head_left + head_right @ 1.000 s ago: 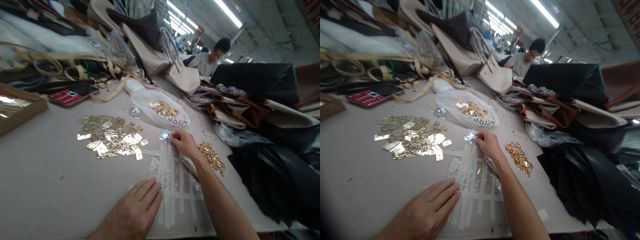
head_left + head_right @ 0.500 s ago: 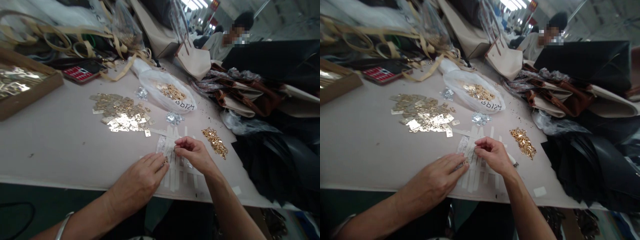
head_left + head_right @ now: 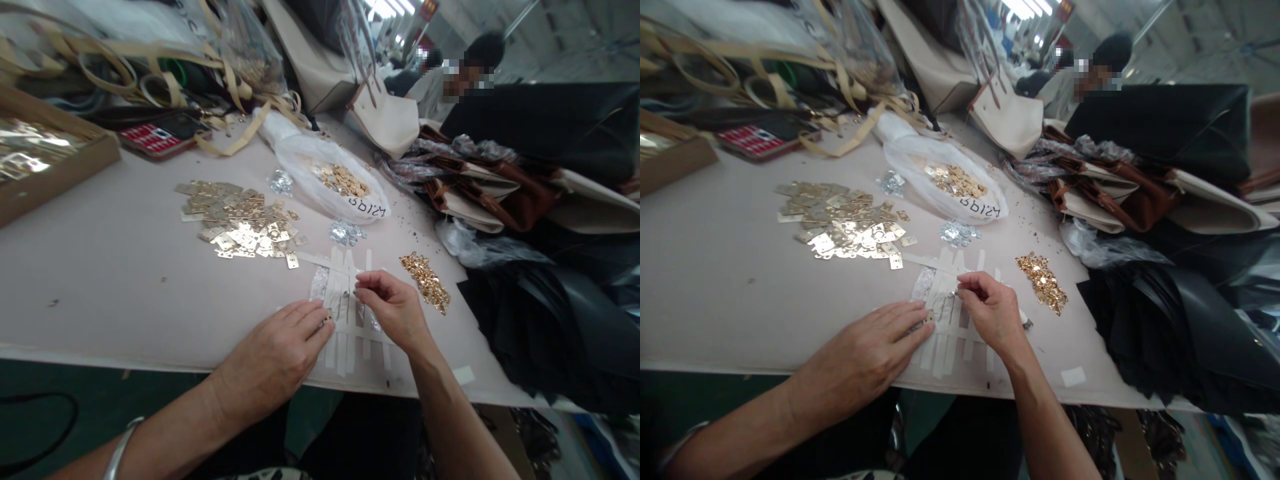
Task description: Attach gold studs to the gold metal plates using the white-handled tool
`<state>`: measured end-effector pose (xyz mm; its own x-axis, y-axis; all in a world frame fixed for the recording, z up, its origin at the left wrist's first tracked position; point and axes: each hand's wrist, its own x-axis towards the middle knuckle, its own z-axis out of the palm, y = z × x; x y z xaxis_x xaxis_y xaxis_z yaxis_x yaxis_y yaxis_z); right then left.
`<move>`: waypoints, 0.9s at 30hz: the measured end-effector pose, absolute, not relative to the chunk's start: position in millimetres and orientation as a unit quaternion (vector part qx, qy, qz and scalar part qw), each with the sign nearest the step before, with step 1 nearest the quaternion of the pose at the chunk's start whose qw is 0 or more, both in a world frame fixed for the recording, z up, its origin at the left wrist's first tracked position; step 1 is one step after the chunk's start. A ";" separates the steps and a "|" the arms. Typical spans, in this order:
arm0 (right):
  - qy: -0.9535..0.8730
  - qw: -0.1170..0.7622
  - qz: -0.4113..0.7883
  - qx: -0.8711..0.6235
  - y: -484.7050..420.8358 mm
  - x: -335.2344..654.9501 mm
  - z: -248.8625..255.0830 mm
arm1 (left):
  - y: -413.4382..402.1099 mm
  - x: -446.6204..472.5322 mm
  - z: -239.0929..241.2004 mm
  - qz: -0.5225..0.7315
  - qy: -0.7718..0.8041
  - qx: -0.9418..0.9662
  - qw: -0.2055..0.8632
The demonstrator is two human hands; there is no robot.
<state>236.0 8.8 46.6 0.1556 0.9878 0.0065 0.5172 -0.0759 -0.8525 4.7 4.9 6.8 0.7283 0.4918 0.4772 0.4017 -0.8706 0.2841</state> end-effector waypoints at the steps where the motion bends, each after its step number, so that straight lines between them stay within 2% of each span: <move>1: -0.567 0.375 0.312 -0.663 8.3 236.0 47.5 | 5.2 4.7 6.5 0.280 0.241 0.926 0.081; 9: -0.535 0.352 0.410 -0.649 -3.0 224.9 41.5 | 5.0 5.5 3.4 0.287 0.238 0.924 0.082; 27: -0.680 0.197 0.331 -0.623 2.5 197.9 61.3 | 2.0 5.3 -1.3 0.302 0.245 0.919 0.064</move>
